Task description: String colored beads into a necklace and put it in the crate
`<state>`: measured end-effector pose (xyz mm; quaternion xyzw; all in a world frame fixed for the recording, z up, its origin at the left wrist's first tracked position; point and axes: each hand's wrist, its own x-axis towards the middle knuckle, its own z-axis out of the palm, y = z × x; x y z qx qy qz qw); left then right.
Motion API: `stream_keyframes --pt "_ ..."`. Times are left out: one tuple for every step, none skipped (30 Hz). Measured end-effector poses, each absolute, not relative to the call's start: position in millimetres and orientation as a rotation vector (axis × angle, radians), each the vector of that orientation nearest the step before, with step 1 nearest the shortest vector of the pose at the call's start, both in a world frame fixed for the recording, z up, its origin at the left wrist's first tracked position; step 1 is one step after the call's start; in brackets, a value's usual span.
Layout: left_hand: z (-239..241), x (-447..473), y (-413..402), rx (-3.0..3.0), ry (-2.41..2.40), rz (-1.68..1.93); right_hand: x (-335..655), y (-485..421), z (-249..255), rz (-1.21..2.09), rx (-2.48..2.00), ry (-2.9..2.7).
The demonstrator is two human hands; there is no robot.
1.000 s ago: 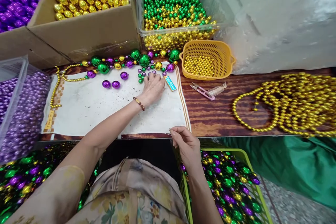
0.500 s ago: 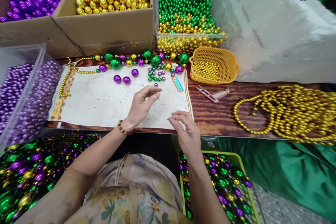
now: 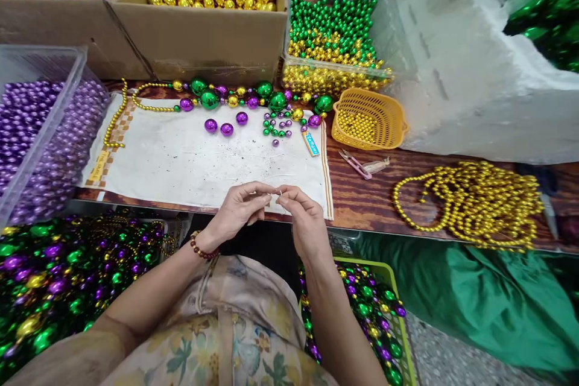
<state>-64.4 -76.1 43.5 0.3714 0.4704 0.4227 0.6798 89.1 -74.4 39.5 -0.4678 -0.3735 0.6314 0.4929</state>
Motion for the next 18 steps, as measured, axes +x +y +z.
stream_keyframes --pt "42.6 -65.1 -77.3 0.828 1.054 0.942 88.8 -74.9 39.6 1.528 -1.133 -0.917" --pt "42.0 -65.6 -78.3 0.819 1.053 0.937 88.8 -75.5 39.6 1.523 -1.133 -0.931" --pt "41.8 -65.8 -78.9 0.808 1.053 0.936 89.0 -76.1 39.3 1.52 -1.135 -0.948" --pt "42.0 -65.8 -79.3 0.797 1.053 0.936 89.4 -76.6 39.0 1.516 -1.137 -0.965" --pt "42.5 -65.6 -79.3 0.787 1.054 0.936 89.9 -77.1 38.7 1.512 -1.138 -0.986" --pt "43.4 -65.2 -79.2 0.777 1.056 0.937 90.4 -77.6 38.4 1.505 -1.138 -1.008" --pt "44.3 -64.7 -78.8 0.768 1.058 0.936 90.9 -78.0 38.2 1.498 -1.137 -1.031" --pt "45.3 -64.2 -78.4 0.76 1.06 0.935 91.3 -78.3 38.1 1.49 -1.136 -1.054" --pt "46.1 -63.7 -78.1 0.756 1.064 0.935 91.5 -78.6 38.1 1.483 -1.137 -1.075" --pt "46.6 -63.3 -77.8 0.758 1.066 0.938 91.6 -78.8 38.1 1.476 -1.138 -1.093" --pt "46.8 -63.1 -77.6 0.765 1.068 0.945 91.5 -79.0 38.2 1.472 -1.14 -1.104" --pt "46.6 -63.0 -77.5 0.777 1.07 0.953 91.3 -79.2 38.2 1.469 -1.143 -1.111" --pt "46.1 -63.1 -77.6 0.791 1.073 0.961 90.9 -79.3 38.2 1.465 -1.147 -1.114" --pt "45.4 -63.3 -77.7 0.806 1.076 0.968 90.6 -79.4 38.2 1.461 -1.152 -1.113" --pt "44.5 -63.6 -77.9 0.821 1.078 0.972 90.2 -79.6 38.0 1.456 -1.156 -1.111" --pt "43.7 -63.9 -78.1 0.836 1.081 0.977 89.8 -79.7 37.8 1.455 -1.159 -1.108" --pt "42.9 -64.2 -78.2 0.848 1.084 0.982 89.6 -79.8 37.5 1.454 -1.161 -1.104" --pt "42.4 -64.3 -78.3 0.86 1.088 0.987 89.5 -79.8 37.2 1.456 -1.16 -1.101"
